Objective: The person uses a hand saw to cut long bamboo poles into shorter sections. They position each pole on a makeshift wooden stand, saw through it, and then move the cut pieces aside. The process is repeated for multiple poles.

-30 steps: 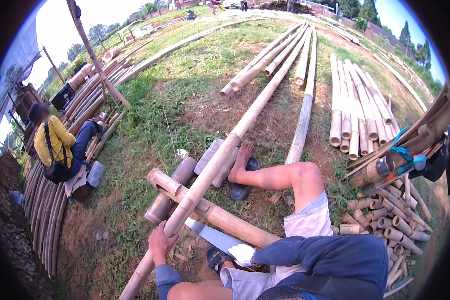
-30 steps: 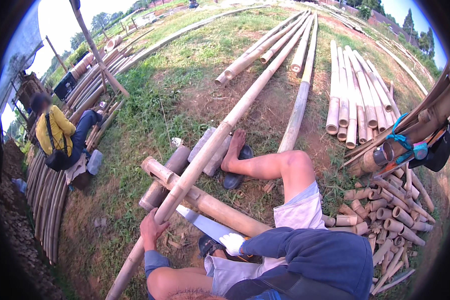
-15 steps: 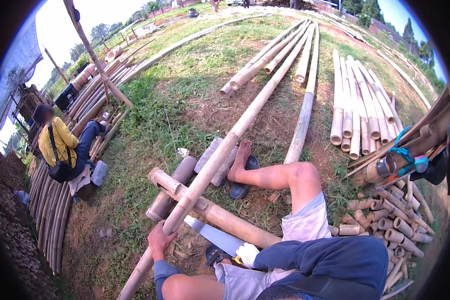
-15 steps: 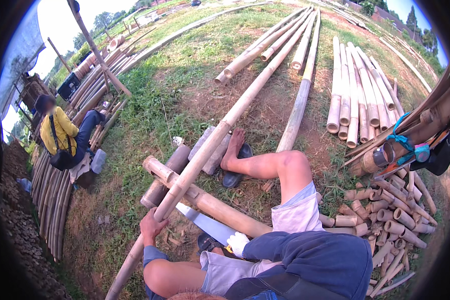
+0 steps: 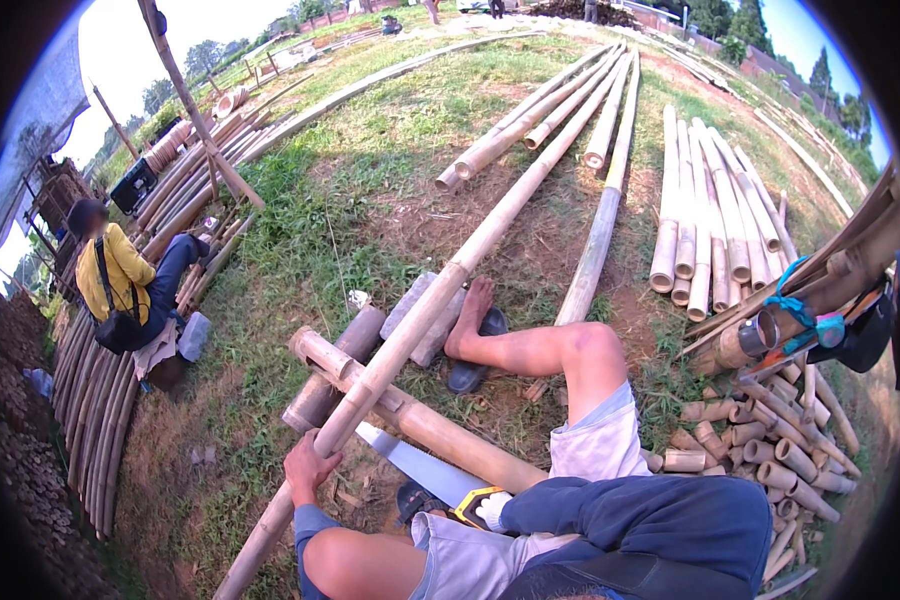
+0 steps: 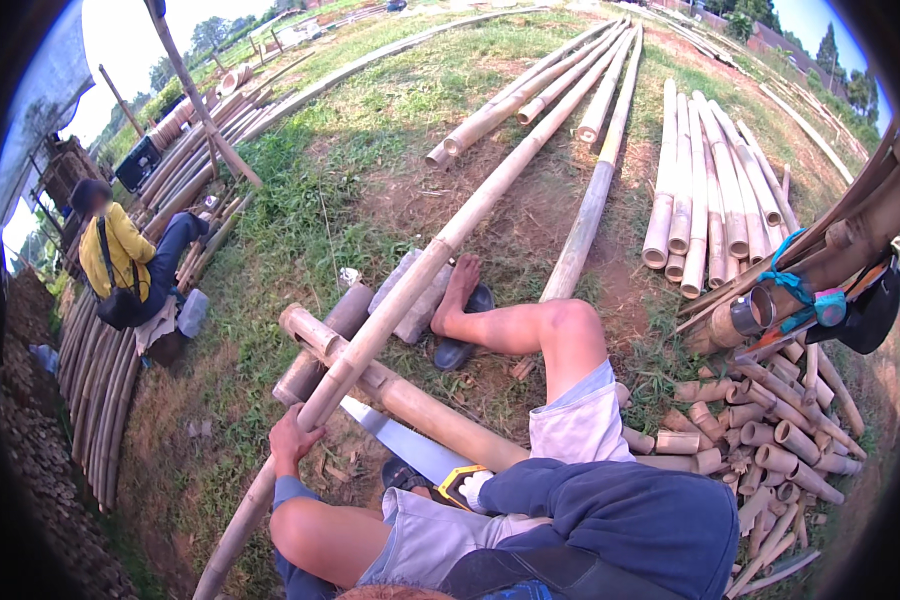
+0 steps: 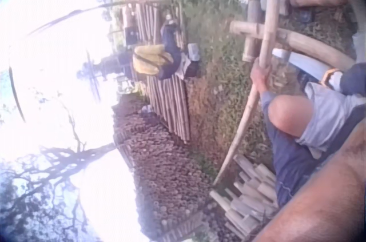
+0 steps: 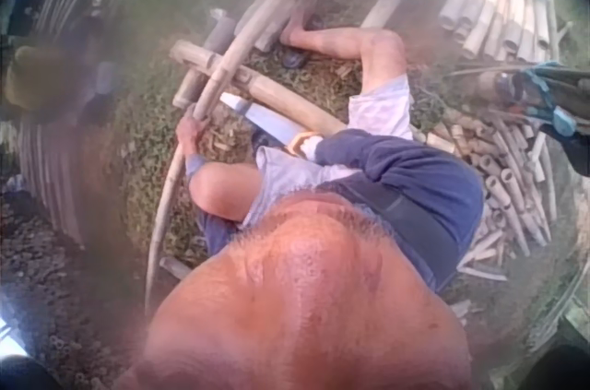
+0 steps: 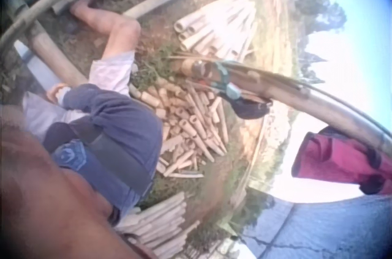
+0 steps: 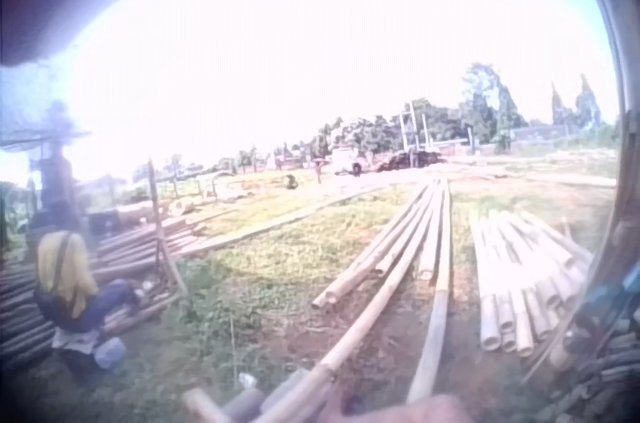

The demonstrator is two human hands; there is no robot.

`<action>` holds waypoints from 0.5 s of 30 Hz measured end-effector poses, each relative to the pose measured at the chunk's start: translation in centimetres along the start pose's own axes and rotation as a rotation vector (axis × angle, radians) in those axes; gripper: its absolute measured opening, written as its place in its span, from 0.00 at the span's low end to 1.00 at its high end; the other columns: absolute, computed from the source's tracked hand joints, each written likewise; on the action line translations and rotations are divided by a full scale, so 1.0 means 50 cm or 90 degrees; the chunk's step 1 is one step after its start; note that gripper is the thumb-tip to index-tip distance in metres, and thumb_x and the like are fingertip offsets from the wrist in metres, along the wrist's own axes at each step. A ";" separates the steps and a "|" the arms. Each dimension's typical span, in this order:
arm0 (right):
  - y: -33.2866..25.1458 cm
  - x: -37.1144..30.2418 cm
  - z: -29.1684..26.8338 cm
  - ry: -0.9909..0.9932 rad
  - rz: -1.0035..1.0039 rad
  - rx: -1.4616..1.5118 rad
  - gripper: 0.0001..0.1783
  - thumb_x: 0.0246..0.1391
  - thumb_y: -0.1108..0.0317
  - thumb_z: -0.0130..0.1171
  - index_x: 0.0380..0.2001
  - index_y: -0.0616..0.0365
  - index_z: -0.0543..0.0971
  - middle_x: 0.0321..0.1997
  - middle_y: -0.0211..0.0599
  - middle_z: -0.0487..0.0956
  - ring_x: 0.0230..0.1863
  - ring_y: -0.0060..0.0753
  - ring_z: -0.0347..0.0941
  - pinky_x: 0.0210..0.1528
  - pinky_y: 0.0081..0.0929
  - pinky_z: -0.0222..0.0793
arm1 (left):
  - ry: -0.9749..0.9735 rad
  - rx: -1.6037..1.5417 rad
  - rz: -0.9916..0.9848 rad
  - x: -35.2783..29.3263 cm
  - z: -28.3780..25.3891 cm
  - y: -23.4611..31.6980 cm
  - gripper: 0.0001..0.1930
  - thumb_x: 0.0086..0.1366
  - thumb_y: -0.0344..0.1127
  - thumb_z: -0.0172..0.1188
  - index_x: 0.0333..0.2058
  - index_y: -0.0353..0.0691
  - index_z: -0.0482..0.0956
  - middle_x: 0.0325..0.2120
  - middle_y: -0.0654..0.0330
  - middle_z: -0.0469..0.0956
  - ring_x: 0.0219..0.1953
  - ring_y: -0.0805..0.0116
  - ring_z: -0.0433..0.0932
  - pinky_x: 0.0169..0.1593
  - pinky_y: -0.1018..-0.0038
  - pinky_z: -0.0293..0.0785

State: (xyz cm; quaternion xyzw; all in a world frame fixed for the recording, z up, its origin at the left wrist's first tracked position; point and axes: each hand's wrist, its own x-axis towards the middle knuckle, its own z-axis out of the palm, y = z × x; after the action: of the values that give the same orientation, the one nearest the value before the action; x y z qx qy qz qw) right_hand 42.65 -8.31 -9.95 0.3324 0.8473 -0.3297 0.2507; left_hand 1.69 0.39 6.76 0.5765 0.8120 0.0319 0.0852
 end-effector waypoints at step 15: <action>0.020 -0.042 -0.036 0.004 -0.071 0.288 0.27 0.79 0.45 0.42 0.63 0.51 0.78 0.57 0.53 0.82 0.60 0.59 0.81 0.65 0.49 0.75 | -0.010 -0.007 0.024 0.000 0.008 0.020 0.47 0.51 0.66 0.81 0.68 0.54 0.79 0.53 0.47 0.89 0.54 0.44 0.88 0.60 0.51 0.83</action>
State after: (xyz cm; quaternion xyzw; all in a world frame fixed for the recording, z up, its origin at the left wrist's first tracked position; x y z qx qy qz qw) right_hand 44.35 -7.28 -7.82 0.3339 0.7697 -0.5234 0.1485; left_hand 2.69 0.71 6.51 0.5916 0.8000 0.0335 0.0941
